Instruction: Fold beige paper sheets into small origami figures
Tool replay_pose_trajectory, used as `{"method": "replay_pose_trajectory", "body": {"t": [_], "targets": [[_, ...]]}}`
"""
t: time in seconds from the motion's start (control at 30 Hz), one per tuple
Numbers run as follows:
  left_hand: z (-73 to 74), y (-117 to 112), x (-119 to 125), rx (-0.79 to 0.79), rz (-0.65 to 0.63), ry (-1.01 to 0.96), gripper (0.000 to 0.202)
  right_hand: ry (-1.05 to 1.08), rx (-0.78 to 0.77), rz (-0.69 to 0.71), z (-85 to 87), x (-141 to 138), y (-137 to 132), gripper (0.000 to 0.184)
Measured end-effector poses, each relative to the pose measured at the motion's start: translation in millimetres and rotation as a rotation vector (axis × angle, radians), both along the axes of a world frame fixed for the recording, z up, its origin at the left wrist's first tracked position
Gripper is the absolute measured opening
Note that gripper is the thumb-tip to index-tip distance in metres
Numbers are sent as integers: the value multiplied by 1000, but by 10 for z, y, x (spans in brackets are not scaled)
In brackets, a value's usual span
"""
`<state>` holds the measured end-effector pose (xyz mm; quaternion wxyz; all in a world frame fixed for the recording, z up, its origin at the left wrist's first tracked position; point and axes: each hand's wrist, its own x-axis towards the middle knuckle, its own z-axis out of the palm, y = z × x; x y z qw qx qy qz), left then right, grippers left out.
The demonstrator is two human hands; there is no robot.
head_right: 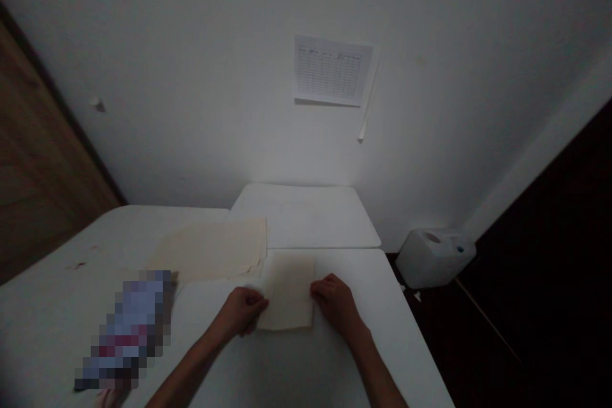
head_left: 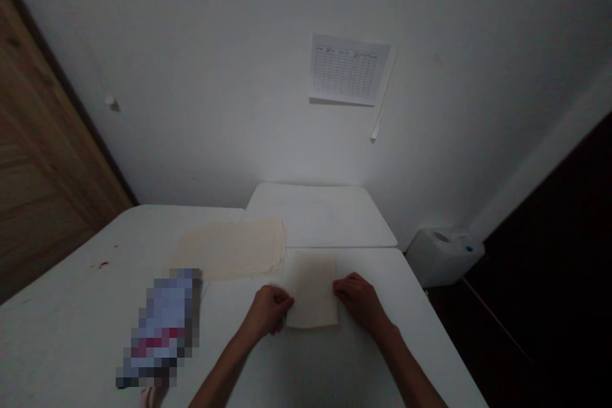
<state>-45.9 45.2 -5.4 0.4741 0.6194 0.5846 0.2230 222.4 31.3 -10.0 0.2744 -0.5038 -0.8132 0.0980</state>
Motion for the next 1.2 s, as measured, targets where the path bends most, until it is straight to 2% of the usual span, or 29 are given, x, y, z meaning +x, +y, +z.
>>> {"method": "replay_pose_trajectory", "body": {"t": [0.13,0.27,0.37,0.67,0.9,1.07,1.2], "targets": [[-6,7,-13,-12,-18,4,44,-74,-6,50,49,56,-85,16],[10,11,-17,-14,-29,-9,44,-82,-45,57,121,85,-174,36],[28,0,-14,-23,-29,-20,44,-97,-68,60,159,93,-204,41],[31,-172,-75,-85,-57,-47,44,-98,-81,45,134,82,-213,40],[75,-188,-78,-87,-68,-27,46,-66,-76,21,110,56,-238,37],[53,-186,-35,-79,-50,37,42,-104,-70,35,104,52,-251,29],[16,-196,-11,-40,-17,131,33,-151,-97,54,146,81,-264,38]]}}
